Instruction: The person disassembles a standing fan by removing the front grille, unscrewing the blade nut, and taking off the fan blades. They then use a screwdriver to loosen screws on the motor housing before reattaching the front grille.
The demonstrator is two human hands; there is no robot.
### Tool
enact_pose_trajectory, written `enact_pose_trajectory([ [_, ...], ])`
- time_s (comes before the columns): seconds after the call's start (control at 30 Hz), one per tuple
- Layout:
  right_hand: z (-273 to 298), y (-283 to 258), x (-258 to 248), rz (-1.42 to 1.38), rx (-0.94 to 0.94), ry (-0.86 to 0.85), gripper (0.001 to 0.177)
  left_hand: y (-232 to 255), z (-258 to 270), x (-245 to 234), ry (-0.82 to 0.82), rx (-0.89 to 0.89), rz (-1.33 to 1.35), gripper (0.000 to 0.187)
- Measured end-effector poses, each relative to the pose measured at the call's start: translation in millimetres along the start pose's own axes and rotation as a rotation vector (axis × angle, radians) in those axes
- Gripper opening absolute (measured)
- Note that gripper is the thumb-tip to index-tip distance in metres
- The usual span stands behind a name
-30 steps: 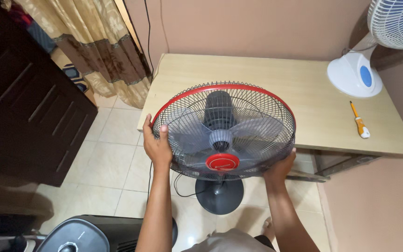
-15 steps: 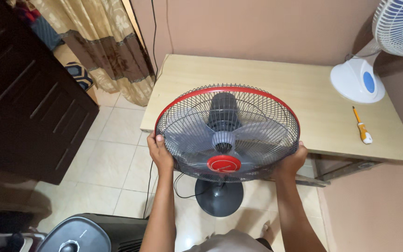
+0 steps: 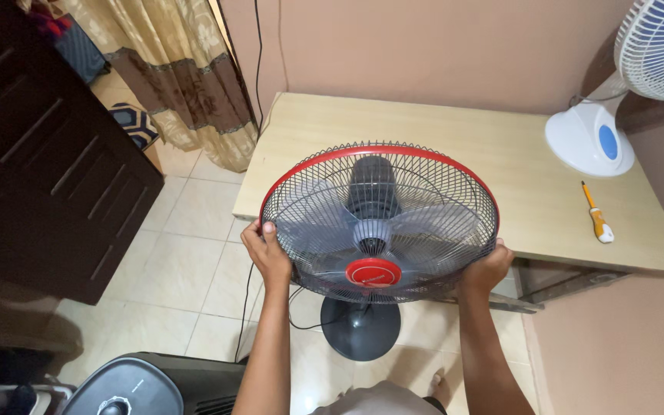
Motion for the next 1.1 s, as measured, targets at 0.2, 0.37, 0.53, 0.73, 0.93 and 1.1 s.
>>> enact_pose_trajectory([
  [0.2, 5.2, -62.7, 7.8, 0.287, -0.482, -0.084, 0.033, 7.0, 0.8, 2.1, 0.011, 0.047, 0.0, 0.065],
  [0.37, 14.7, -106.6, 24.5, 0.301, -0.693, -0.115, 0.027, 8.3, 3.1, 5.1, 0.008, 0.006, 0.015, 0.061],
  [0.53, 16.4, -107.5, 21.7, 0.291, -0.611, -0.027, 0.028, 10.7, 3.0, 2.6, 0.019, 0.021, 0.025, 0.062],
  [0.73, 26.3, -128.3, 30.4, 0.277, -0.631, -0.087, 0.024, 13.9, 3.4, 1.2, 0.021, 0.041, 0.002, 0.062],
  [0.93, 48.6, -182.4, 59.0, 0.33, -0.843, -0.258, 0.024, 15.1, 3.3, 3.8, 0.006, 0.005, 0.006, 0.062],
  [1.1, 50.5, -189.6, 59.8, 0.304, -0.732, -0.196, 0.024, 15.1, 2.5, 1.1, 0.035, 0.06, 0.003, 0.061],
])
Point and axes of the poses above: each hand's wrist, its own z-axis away from the middle knuckle, its own x-axis out of the palm, y = z × x, the point moved 10 cm from there along -z, towards the middle knuckle, and after that the axes turned 5 degrees about z, right-handed, at the moved point
